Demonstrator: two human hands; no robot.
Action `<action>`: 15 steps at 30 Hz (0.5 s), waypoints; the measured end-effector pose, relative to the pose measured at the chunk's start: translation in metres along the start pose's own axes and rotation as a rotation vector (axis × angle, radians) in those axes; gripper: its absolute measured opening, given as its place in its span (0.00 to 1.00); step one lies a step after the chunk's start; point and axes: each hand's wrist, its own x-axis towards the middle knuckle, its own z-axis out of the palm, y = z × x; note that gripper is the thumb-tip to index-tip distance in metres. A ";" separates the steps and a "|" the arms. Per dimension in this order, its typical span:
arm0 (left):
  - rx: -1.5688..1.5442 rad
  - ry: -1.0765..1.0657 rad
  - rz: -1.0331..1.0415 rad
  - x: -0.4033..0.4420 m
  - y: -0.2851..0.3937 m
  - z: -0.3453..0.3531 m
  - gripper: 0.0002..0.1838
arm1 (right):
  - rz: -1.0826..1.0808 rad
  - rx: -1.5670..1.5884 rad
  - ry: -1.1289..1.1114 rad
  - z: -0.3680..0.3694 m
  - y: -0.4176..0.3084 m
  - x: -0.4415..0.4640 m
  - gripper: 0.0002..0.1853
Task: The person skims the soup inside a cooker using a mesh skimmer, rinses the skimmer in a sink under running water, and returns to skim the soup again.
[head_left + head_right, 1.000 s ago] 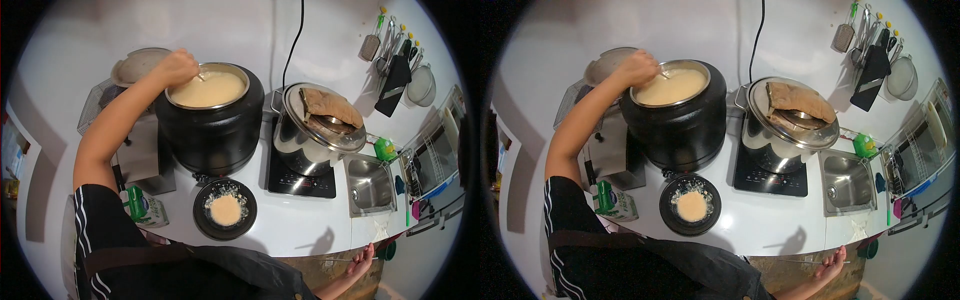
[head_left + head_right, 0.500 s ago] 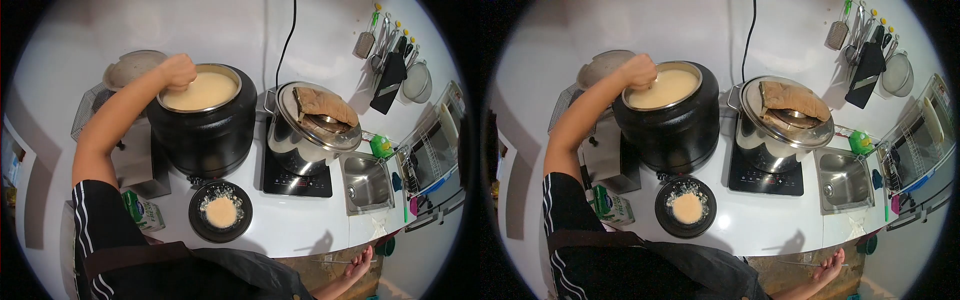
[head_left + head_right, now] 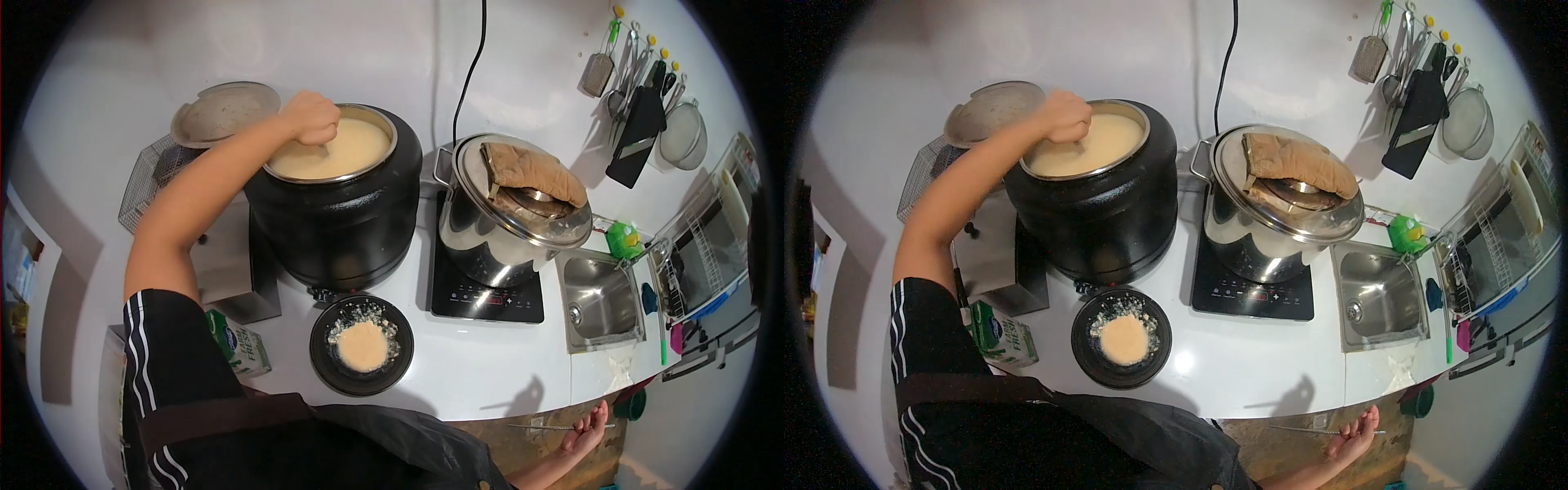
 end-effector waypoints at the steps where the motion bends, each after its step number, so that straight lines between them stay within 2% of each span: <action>1: -0.042 0.026 -0.064 0.001 0.000 0.005 0.11 | 0.002 0.000 0.016 0.002 -0.001 -0.001 0.10; 3: -0.083 0.056 -0.128 0.001 -0.005 0.007 0.11 | 0.005 -0.012 0.038 0.003 -0.004 -0.002 0.11; 5: -0.145 -0.021 -0.387 -0.002 -0.015 0.002 0.12 | 0.009 -0.024 0.061 0.002 -0.005 -0.001 0.11; 9: -0.053 -0.029 -0.350 -0.026 -0.064 0.016 0.11 | -0.007 -0.028 0.064 -0.001 -0.003 0.001 0.12; 12: -0.074 -0.023 -0.267 -0.046 -0.075 0.007 0.09 | 0.003 -0.052 0.085 0.008 -0.002 -0.003 0.12; 14: -0.262 -0.068 -0.492 -0.058 -0.071 -0.004 0.08 | 0.009 -0.054 0.077 0.010 0.001 -0.003 0.12; 15: -0.260 -0.069 -0.494 -0.061 -0.071 -0.004 0.08 | 0.019 -0.026 0.002 0.009 0.003 0.000 0.12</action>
